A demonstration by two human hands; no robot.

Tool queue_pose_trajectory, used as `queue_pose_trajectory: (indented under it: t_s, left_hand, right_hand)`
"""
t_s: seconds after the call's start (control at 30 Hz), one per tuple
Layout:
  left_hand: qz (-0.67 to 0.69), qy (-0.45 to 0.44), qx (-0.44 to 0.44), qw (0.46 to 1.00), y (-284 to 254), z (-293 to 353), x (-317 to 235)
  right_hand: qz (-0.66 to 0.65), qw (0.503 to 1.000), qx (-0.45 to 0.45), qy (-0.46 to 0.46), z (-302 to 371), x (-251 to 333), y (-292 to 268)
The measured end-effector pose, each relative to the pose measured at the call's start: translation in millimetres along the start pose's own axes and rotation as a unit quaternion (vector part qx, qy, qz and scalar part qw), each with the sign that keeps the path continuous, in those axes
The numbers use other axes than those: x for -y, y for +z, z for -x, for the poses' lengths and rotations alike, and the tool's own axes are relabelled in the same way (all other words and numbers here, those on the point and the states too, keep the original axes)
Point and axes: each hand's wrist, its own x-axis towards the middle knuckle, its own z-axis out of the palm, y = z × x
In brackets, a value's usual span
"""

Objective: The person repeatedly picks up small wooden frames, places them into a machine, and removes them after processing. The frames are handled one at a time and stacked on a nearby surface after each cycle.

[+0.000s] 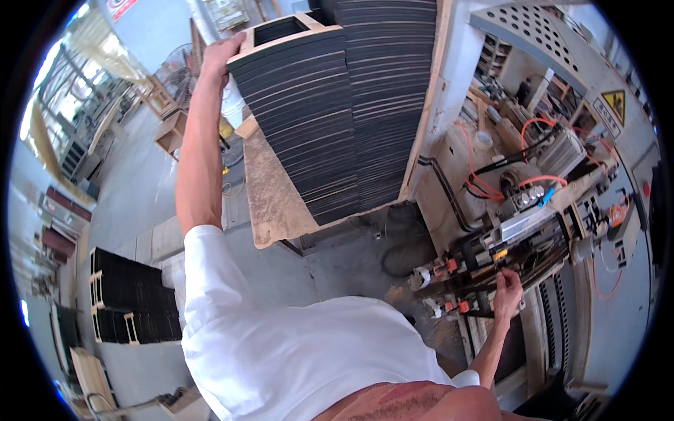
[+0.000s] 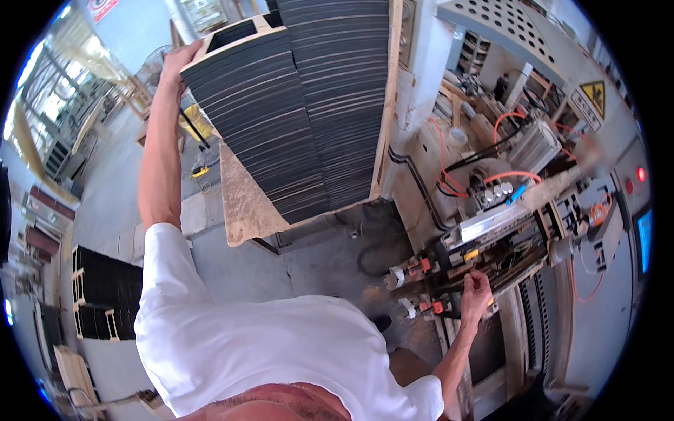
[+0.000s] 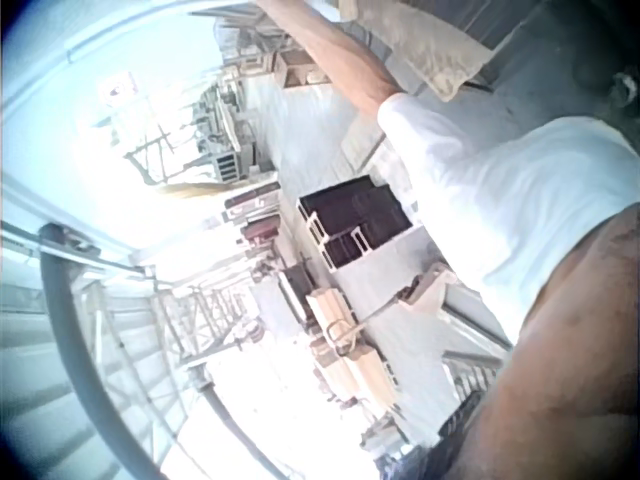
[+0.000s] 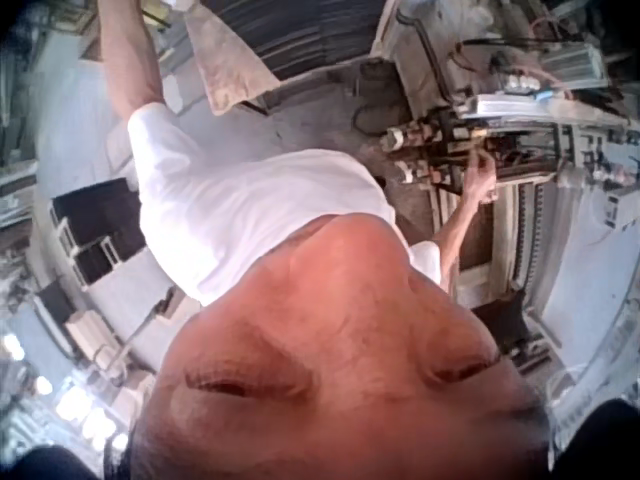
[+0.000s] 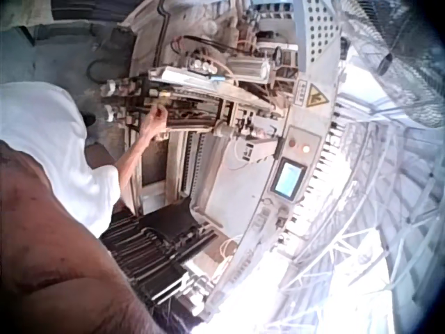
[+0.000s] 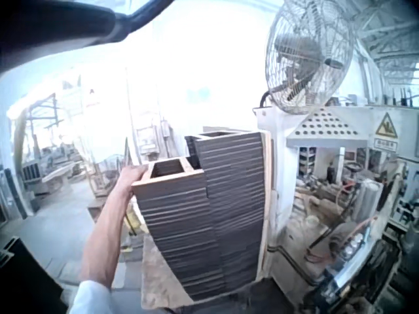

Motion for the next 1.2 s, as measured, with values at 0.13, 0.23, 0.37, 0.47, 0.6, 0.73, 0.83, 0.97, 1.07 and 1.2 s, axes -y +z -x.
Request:
queue_pose_trajectory:
  t_s: [0.13,0.23,0.37,0.47,0.6,0.73,0.83,0.97,1.07,1.2]
  left_hand:
    - [0.051,0.014,0.029,0.998,0,9,1]
    - [0.111,0.005,0.014,0.994,-41,-28,53]
    - [0.166,-0.077,-0.080,0.980,-44,43,112]
    - [0.163,-0.096,-0.265,0.946,-54,121,179]
    - [0.176,-0.051,-0.181,0.966,25,277,146]
    - [0.111,-0.027,0.146,0.983,145,421,93]
    - [0.232,-0.095,0.399,0.882,211,504,74]
    - [0.185,-0.192,0.489,0.830,264,564,70]
    - [0.185,-0.240,0.537,0.787,301,591,60]
    - [0.198,-0.268,0.565,0.755,357,612,57]
  right_hand:
    - [0.055,0.998,0.005,0.012,32,-2,6]
    - [0.094,0.995,-0.026,0.002,40,9,1]
    - [0.160,0.981,-0.102,-0.027,59,40,-32]
    - [0.189,0.965,-0.159,-0.086,80,61,-78]
    - [0.258,0.921,-0.253,-0.148,116,82,-139]
    - [0.321,0.911,-0.238,-0.098,146,123,-178]
    - [0.426,0.866,-0.229,-0.125,181,146,-211]
    - [0.539,0.772,-0.319,-0.106,256,192,-260]
    - [0.624,0.683,-0.376,-0.047,325,212,-303]
    - [0.691,0.569,-0.412,0.171,397,206,-336]
